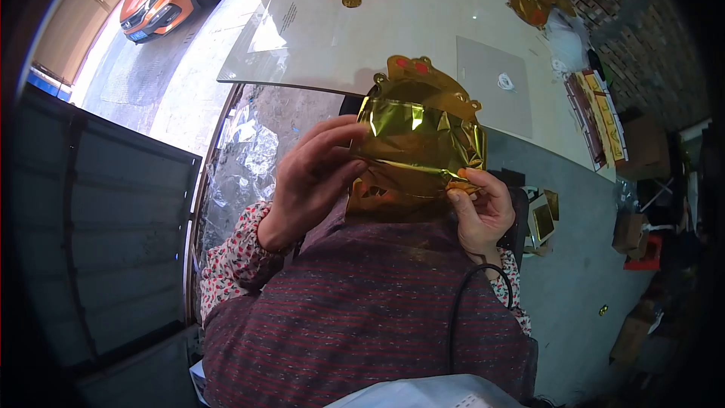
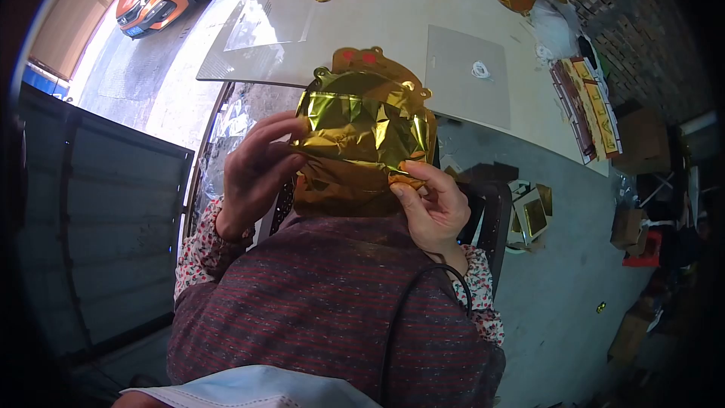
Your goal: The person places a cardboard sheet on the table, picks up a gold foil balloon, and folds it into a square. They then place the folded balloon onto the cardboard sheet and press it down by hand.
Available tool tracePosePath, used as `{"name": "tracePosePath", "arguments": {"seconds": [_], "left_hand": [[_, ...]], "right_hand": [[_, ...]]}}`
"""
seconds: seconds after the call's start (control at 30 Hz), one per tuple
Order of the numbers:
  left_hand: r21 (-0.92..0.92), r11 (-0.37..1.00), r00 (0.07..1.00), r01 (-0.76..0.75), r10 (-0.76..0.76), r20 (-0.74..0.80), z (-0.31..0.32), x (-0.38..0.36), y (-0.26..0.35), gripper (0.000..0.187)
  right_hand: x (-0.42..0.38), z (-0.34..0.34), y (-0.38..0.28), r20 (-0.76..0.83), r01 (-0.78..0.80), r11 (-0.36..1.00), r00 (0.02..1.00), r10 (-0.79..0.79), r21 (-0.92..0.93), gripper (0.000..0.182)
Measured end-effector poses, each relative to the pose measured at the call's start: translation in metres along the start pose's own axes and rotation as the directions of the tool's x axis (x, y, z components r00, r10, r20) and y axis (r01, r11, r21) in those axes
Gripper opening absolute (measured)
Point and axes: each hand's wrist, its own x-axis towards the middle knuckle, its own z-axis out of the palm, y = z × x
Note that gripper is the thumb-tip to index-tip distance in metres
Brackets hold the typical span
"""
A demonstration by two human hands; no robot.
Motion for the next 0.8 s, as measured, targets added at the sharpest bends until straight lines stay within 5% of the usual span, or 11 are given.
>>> {"name": "tracePosePath", "arguments": {"seconds": [0.17,0.4,0.5,0.8], "left_hand": [[-0.185,0.983,0.997,-0.007,0.021,0.072,-0.002,0.001,0.003,0.036],[0.002,0.949,0.905,-0.315,0.299,0.304,-0.021,0.008,-0.010,0.052],[-0.089,0.946,0.874,-0.310,0.321,0.366,-0.026,0.012,-0.006,0.050],[0.302,0.820,0.873,-0.486,0.465,0.146,-0.014,0.010,-0.016,0.036]], "right_hand": [[0.001,-0.004,-0.003,0.028,0.056,0.998,0.998,-0.056,0.008,0.033],[0.001,-0.003,-0.008,0.006,-0.001,0.995,1.000,0.001,0.102,0.035],[0.004,-0.003,-0.008,0.010,-0.014,0.983,1.000,0.012,0.181,0.037],[0.007,-0.001,-0.004,0.062,-0.137,0.960,0.990,0.125,0.242,0.038]]}}
